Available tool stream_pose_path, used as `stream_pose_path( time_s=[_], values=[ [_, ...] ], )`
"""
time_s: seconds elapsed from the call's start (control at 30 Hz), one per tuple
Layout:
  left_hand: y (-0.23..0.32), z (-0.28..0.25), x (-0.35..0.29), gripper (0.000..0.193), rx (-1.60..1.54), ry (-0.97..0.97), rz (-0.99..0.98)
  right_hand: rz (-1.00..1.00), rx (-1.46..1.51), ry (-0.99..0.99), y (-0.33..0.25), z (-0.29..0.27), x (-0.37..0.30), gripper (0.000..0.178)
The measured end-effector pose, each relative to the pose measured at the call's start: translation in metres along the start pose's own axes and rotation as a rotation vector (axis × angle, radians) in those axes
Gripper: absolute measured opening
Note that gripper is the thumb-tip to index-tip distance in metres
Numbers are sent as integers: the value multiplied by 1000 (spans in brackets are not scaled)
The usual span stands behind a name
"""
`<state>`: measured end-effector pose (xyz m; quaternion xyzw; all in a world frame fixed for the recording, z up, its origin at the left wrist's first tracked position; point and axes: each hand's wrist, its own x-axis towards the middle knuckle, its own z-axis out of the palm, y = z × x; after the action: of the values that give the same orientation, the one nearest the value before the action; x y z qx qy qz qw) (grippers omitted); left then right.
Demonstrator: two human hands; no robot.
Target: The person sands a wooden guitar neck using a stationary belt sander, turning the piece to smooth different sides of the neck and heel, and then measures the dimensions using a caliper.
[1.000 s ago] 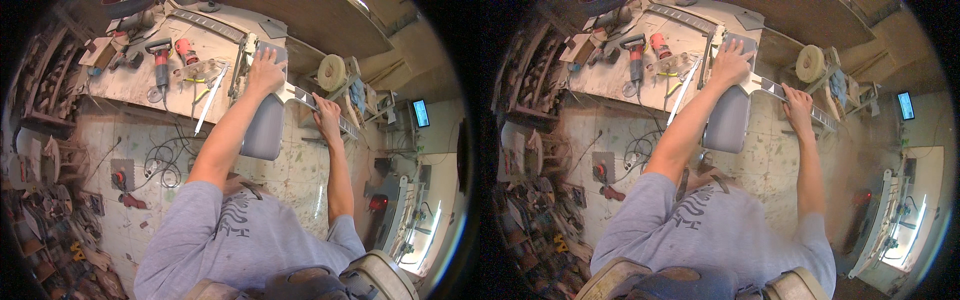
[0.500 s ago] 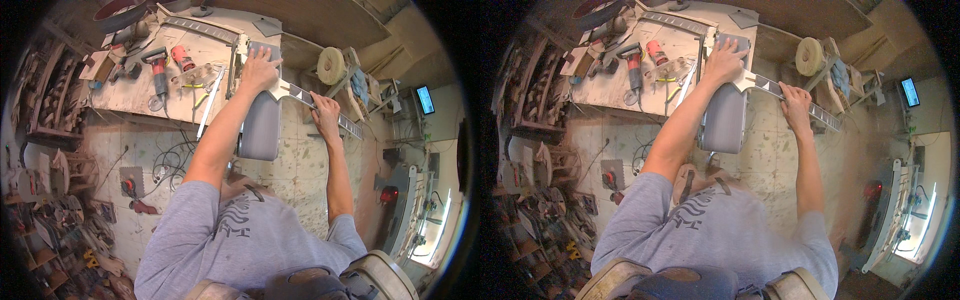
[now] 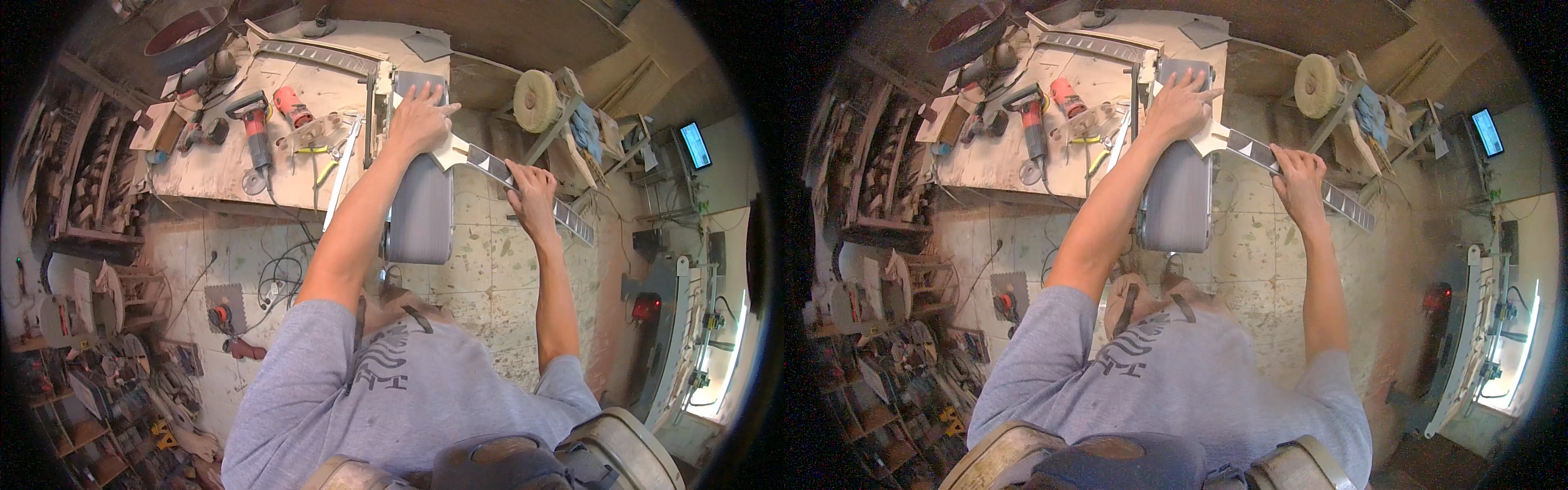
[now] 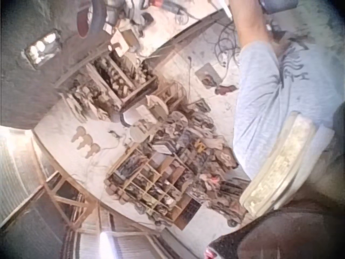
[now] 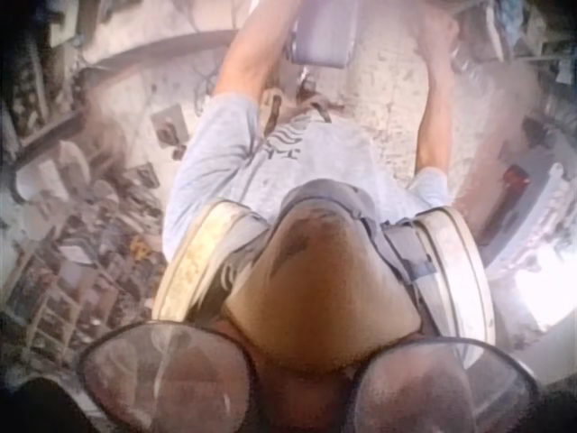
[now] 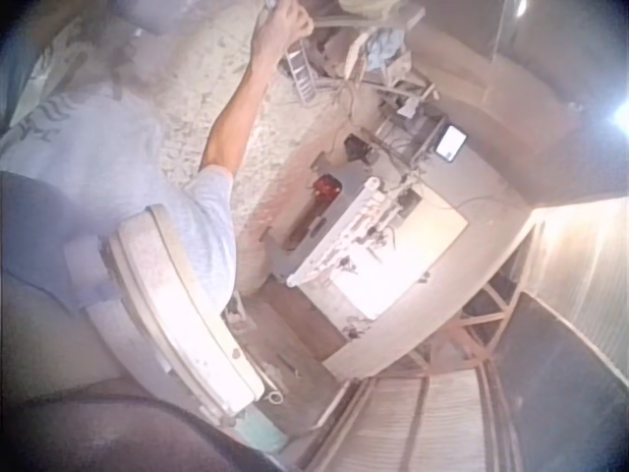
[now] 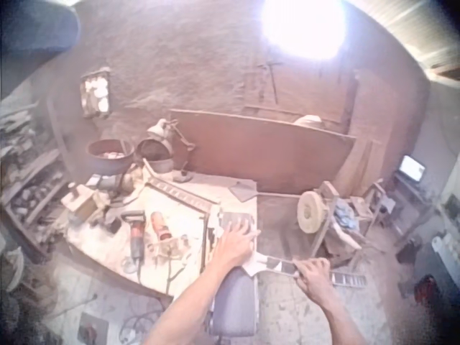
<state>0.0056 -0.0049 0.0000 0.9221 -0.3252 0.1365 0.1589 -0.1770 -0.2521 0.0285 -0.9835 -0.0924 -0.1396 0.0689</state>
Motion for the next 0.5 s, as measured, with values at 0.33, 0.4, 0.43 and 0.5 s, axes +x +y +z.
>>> stream_pose_path(
  time_s=[0.33,0.4,0.43,0.5],
  values=[
    [7,8,5,49,-31,-4,2,2,-28,-47,4,-8,-6,68],
    [8,9,5,48,-25,7,0,-4,-28,-46,5,-8,-5,68],
    [9,10,4,48,-23,11,0,-8,-28,-43,6,-8,-6,68],
    [7,10,4,47,-39,21,2,-11,-36,-47,5,-8,-5,68]
  ],
)
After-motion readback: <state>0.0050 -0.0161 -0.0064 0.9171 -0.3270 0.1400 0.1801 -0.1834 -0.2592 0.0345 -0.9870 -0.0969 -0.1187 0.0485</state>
